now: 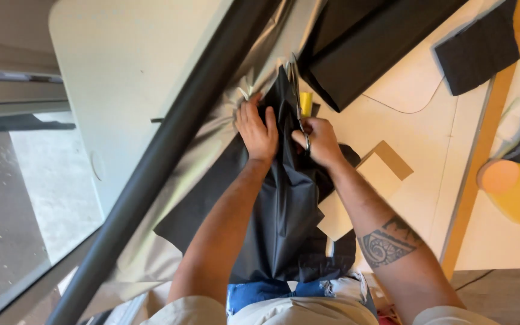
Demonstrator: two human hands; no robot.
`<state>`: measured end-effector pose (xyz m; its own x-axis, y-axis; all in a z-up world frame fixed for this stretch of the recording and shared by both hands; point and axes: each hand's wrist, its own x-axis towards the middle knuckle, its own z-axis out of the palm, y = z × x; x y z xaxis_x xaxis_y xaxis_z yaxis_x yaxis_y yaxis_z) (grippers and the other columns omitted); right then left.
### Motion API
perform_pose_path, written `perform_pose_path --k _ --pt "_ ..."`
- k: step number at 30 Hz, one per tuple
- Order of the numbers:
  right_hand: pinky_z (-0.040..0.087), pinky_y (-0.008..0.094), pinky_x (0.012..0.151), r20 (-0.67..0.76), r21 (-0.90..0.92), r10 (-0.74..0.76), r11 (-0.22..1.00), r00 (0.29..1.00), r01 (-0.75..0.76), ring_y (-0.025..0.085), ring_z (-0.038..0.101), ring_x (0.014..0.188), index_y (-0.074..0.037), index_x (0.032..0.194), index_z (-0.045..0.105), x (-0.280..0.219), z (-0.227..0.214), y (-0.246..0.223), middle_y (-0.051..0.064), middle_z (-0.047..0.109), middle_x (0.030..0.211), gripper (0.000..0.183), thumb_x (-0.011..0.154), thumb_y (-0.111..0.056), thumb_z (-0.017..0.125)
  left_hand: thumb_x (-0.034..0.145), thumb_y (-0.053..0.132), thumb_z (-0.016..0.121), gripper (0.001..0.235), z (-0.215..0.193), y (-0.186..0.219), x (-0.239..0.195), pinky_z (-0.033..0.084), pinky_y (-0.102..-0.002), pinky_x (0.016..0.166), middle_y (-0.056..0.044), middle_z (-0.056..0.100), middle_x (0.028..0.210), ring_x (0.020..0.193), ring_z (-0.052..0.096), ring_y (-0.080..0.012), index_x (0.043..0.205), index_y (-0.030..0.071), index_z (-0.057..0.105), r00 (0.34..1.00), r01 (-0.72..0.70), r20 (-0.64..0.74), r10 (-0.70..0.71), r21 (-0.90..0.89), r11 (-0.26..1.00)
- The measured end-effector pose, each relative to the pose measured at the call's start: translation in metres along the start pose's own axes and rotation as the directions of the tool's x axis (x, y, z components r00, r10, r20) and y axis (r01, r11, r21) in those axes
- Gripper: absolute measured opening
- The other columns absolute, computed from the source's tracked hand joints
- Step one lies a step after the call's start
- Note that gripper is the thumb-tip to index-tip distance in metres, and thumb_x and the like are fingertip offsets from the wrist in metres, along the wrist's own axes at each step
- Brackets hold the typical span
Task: Cutting a large piece of black fabric or synthetic leather using scissors on a workshop table.
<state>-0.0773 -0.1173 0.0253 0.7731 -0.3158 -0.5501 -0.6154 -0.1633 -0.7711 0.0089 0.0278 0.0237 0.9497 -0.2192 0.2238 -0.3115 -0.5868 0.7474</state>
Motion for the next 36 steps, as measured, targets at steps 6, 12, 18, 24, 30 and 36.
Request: perform_pose_path --k 6,12,18,24,30,36 --pt "0.048 0.031 0.063 -0.122 0.091 -0.006 0.996 0.993 0.017 0.024 0.065 0.062 -0.006 0.086 0.075 0.001 0.024 0.021 0.010 0.059 0.057 0.030 0.080 -0.036 0.077 0.091 0.017 0.072 0.036 -0.068 0.004 0.051 0.047 -0.049 0.095 -0.013 0.053 0.123 0.112 0.055 -0.0391 0.124 0.009 0.061 0.944 -0.281 0.168 0.283 -0.035 0.959" --pt "0.048 0.031 0.065 -0.163 0.177 0.075 0.983 0.984 -0.045 0.024 0.067 0.060 -0.007 0.083 0.076 -0.024 0.036 -0.039 0.010 0.061 0.055 0.025 0.076 -0.030 0.073 0.086 0.057 0.083 0.090 -0.105 -0.042 0.144 0.047 -0.052 0.099 -0.015 0.044 0.138 0.127 0.048 -0.0373 0.154 0.013 0.045 0.857 -0.465 0.406 0.317 0.347 0.814" --pt "0.042 0.022 0.052 -0.216 0.421 0.104 0.907 0.971 -0.004 0.015 0.063 0.048 -0.010 0.074 0.073 -0.010 0.053 -0.074 0.004 0.061 0.052 0.014 0.076 -0.024 0.073 0.091 0.051 0.085 0.110 -0.112 -0.037 0.162 0.059 -0.052 0.089 -0.017 0.055 0.123 0.116 0.063 -0.0375 0.166 0.014 0.013 0.758 -0.292 0.653 0.016 0.317 0.902" --pt "0.041 0.027 0.050 -0.260 0.623 0.193 0.782 0.946 0.012 0.016 0.052 0.045 -0.006 0.073 0.060 0.010 0.075 -0.106 0.007 0.056 0.053 0.012 0.081 -0.013 0.066 0.092 0.047 0.079 0.105 -0.111 -0.021 0.168 0.058 -0.054 0.081 -0.017 0.054 0.131 0.117 0.054 -0.0369 0.164 0.018 0.009 0.714 -0.182 0.689 -0.123 0.352 0.918" --pt "0.051 0.028 0.045 -0.332 0.701 0.261 0.712 0.906 0.052 0.021 0.061 0.046 -0.001 0.078 0.066 0.029 0.099 -0.106 0.010 0.057 0.056 0.018 0.079 -0.017 0.074 0.094 0.050 0.076 0.102 -0.115 -0.026 0.163 0.061 -0.045 0.091 -0.012 0.053 0.121 0.117 0.060 -0.0295 0.166 0.013 0.013 0.732 -0.265 0.679 -0.045 0.345 0.900" --pt "0.053 0.031 0.043 -0.326 0.734 0.294 0.677 0.898 0.045 0.022 0.061 0.045 0.001 0.077 0.066 0.038 0.104 -0.105 0.011 0.058 0.057 0.018 0.078 -0.014 0.076 0.093 0.052 0.077 0.103 -0.110 -0.033 0.160 0.061 -0.044 0.090 -0.011 0.053 0.120 0.117 0.059 -0.0288 0.166 0.014 0.013 0.747 -0.289 0.664 -0.027 0.361 0.887"
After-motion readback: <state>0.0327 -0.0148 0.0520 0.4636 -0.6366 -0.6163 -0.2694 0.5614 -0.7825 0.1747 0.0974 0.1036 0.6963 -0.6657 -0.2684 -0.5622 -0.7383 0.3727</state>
